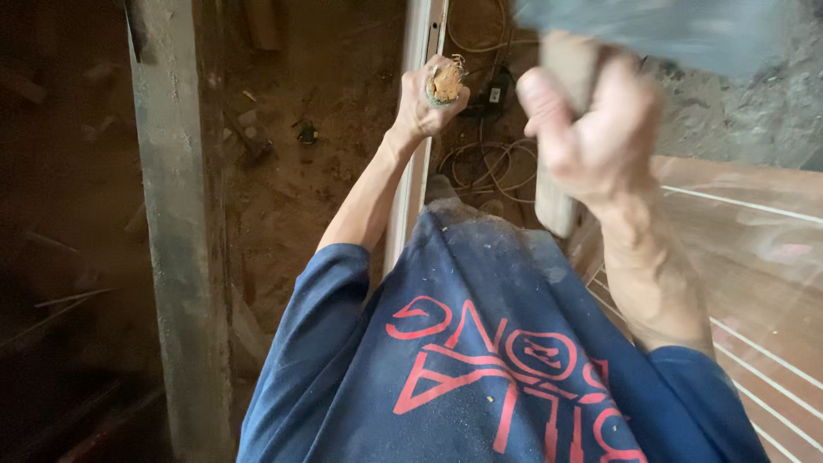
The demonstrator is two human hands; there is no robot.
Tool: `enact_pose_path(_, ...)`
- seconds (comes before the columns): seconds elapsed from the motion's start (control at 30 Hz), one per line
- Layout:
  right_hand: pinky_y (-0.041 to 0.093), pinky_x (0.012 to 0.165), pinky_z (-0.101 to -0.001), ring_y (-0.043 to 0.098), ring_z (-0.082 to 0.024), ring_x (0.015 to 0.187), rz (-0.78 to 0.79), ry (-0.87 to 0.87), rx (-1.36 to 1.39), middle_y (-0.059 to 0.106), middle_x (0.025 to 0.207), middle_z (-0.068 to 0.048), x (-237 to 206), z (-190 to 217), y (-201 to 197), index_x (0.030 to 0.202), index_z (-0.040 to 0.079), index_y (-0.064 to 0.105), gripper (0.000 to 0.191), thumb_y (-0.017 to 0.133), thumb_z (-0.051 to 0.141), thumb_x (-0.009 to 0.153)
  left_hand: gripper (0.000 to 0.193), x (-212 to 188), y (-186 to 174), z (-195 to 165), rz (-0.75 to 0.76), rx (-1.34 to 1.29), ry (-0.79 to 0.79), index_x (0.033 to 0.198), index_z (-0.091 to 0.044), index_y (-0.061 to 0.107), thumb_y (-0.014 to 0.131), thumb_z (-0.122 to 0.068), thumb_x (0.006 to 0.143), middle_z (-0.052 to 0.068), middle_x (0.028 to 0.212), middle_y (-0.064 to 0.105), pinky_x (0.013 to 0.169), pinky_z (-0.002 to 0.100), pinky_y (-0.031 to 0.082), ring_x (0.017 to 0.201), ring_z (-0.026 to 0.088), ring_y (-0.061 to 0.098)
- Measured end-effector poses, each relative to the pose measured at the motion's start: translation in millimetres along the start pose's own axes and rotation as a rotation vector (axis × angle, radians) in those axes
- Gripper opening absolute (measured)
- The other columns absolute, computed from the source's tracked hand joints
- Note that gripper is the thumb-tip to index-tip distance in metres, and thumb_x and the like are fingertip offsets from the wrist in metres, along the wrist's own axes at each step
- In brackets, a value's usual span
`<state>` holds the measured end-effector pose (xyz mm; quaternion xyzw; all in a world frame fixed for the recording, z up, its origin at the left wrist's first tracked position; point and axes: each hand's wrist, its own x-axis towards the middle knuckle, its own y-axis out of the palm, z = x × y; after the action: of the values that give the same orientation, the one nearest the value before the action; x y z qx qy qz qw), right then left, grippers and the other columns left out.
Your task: The person uses a hammer and chisel to chip away at a vertical wooden beam. They repeatedly strike the chisel with the hammer to remove wood shavings along the edge of the beam.
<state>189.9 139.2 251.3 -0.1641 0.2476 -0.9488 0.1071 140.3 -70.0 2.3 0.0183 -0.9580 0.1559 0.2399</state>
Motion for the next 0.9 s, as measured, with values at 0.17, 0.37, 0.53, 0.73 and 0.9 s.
enact_pose_path(0.17,0.057,0.052,-0.0366,0.069,-0.027,0.057,0.097,0.091,-0.172,0.065,0.072,-0.015,-11,-19,55,0.125,-0.006,0.053,0.04,0.067,0.026,0.107,0.025,-6,-1,-5,0.045,-0.048,-0.125,0.095,-0.002,0.066,0.08,-0.019,0.083,0.011,0.083,0.071,0.069,0.033,0.061,0.069,0.022,0.069)
enact_pose_path(0.37,0.059,0.054,-0.0403,0.07,-0.031,0.061,0.338,0.165,-0.389,0.067,0.077,-0.017,-24,-46,60,0.127,-0.007,0.055,0.047,0.07,0.028,0.099,0.032,-6,0,-4,-0.036,-0.101,0.055,0.104,-0.002,0.065,0.082,-0.021,0.085,0.012,0.091,0.072,0.072,0.031,0.062,0.079,0.02,0.076)
enact_pose_path(0.53,0.059,0.051,-0.0295,0.07,-0.017,0.064,0.13,0.033,-0.042,0.064,0.082,-0.009,14,9,2,0.11,-0.004,0.058,0.028,0.066,0.023,0.113,0.03,5,-4,14,0.077,-0.045,-0.166,0.103,-0.002,0.064,0.083,-0.019,0.086,0.009,0.084,0.074,0.072,0.031,0.062,0.073,0.016,0.072)
enact_pose_path(0.73,0.059,0.052,-0.0372,0.068,-0.026,0.059,0.054,-0.02,-0.176,0.062,0.071,-0.011,9,-18,58,0.116,-0.004,0.055,0.03,0.068,0.021,0.104,0.035,-7,-1,10,0.037,-0.294,-0.137,0.109,-0.002,0.064,0.082,-0.018,0.083,0.009,0.086,0.072,0.072,0.031,0.061,0.074,0.015,0.068)
enact_pose_path(0.9,0.059,0.061,-0.0436,0.071,-0.036,0.069,0.335,0.116,-0.405,0.067,0.076,-0.02,-21,-62,73,0.119,-0.008,0.059,0.042,0.076,0.025,0.099,0.05,-11,6,9,-0.014,0.351,0.144,0.111,-0.004,0.063,0.088,-0.029,0.075,0.011,0.087,0.071,0.065,0.031,0.057,0.071,0.021,0.07)
